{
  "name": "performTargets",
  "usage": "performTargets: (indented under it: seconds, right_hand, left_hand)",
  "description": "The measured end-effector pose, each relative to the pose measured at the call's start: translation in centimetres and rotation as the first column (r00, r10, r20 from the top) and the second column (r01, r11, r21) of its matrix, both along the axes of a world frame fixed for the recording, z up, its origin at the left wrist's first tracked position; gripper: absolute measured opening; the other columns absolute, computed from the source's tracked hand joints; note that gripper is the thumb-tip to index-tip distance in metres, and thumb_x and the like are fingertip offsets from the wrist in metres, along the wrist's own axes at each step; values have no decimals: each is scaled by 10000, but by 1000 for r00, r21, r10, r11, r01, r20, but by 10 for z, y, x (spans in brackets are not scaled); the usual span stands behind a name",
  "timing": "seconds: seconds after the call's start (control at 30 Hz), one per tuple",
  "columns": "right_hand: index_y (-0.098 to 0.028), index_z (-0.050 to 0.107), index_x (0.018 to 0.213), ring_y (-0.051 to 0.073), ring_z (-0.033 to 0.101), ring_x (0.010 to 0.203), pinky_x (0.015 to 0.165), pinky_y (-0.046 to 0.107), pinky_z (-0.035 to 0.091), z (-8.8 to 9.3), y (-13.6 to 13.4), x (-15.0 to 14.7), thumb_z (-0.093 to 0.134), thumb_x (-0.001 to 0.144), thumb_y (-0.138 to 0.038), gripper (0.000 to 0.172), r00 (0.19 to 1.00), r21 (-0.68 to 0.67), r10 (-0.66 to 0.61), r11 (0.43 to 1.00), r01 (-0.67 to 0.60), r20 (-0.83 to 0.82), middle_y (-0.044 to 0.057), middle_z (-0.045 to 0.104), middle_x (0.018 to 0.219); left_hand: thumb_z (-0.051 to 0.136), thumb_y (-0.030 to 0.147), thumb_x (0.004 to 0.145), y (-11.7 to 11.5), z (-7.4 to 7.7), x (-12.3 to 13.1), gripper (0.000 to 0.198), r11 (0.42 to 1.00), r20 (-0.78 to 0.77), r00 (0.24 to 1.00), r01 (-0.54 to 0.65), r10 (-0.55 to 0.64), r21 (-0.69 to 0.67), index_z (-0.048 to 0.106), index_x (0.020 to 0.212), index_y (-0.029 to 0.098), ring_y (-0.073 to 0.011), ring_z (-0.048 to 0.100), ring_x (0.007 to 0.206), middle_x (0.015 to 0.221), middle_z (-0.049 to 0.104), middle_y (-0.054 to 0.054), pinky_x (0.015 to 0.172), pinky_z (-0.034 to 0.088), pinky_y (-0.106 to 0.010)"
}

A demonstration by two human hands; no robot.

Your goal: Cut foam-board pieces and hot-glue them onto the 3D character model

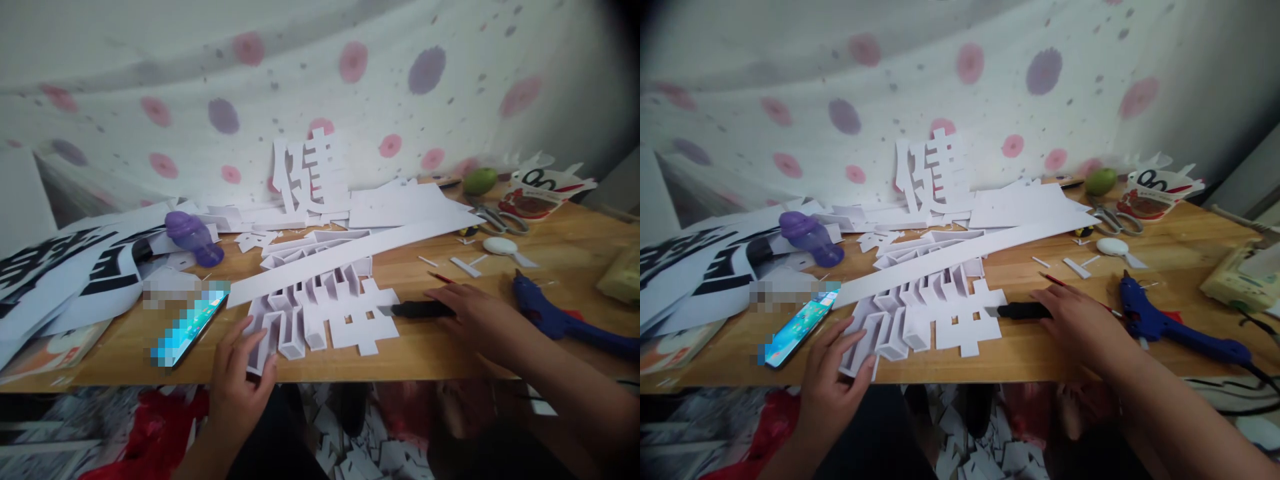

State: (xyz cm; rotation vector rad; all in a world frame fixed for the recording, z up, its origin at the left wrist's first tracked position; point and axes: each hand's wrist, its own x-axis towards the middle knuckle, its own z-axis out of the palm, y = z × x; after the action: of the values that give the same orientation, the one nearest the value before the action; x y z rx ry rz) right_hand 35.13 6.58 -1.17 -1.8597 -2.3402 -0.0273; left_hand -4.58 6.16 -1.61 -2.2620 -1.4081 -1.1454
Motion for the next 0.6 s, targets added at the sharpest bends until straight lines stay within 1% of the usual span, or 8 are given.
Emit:
performTargets:
  seconds: [0.13,0.23,0.37,0.43,0.47,0.5,0.53,0.6]
  right_hand:
    - [-183,648,1092,299,604,1023,865,426,487,-3,7,5,499,792,-163,336,1000,-53,12,999,-12,8,138,641,1101]
    - [-174,658,1065,307,604,1024,870,427,487,-5,9,9,492,798,-167,314,1000,-69,7,998,-7,8,140,644,1084]
    - [-203,660,1048,304,622,985,844,446,498,-6,12,10,511,792,-200,296,999,-107,-43,993,44,18,126,644,1102]
    - [-215,654,1070,314,617,1005,844,459,496,-6,13,8,528,781,-220,315,998,-102,-64,993,66,18,127,635,1135]
    - [-218,647,1091,319,614,1013,845,463,496,-7,14,7,540,774,-234,335,998,-94,-68,993,68,12,128,630,1149]
    - [-220,640,1112,324,611,1021,846,463,496,-7,15,6,552,768,-250,357,998,-86,-69,994,69,7,131,626,1161]
    - [-224,632,1135,323,605,1034,852,454,496,-8,16,4,559,768,-267,377,998,-79,-67,995,67,4,135,620,1174]
    - [-213,616,1174,326,588,1067,872,437,489,-9,17,2,562,773,-291,412,998,-68,-61,996,62,6,155,606,1198]
  left_hand:
    - [591,157,778,4,-3,2,321,999,20,1000,10,-9,-38,542,1090,214,-298,490,1171,1269,483,-121,965,432,-463]
    - [579,182,778,4,-2,-2,345,996,50,998,49,-45,-77,530,1117,228,-314,474,1187,1300,458,-119,973,415,-497]
    - [560,230,769,12,10,-18,381,994,92,991,106,-102,-35,514,1147,262,-324,479,1169,1235,499,-98,971,402,-537]
    - [583,213,758,26,19,-26,410,998,103,993,65,-64,-1,506,1157,265,-305,503,1143,1196,526,-84,991,394,-526]
    - [601,212,753,35,23,-30,432,1000,98,995,14,-13,-16,498,1169,264,-300,493,1159,1197,532,-79,1007,383,-516]
    - [614,234,748,45,27,-33,457,998,103,994,-25,31,-59,488,1187,254,-303,472,1189,1233,518,-85,1008,385,-505]
    - [614,263,749,56,31,-35,503,987,115,992,-40,58,-153,458,1227,241,-300,465,1202,1277,495,-95,983,414,-480]
    - [590,278,758,74,38,-38,517,922,157,979,-62,131,-382,446,1252,237,-282,518,1145,1272,517,-91,948,435,-455]
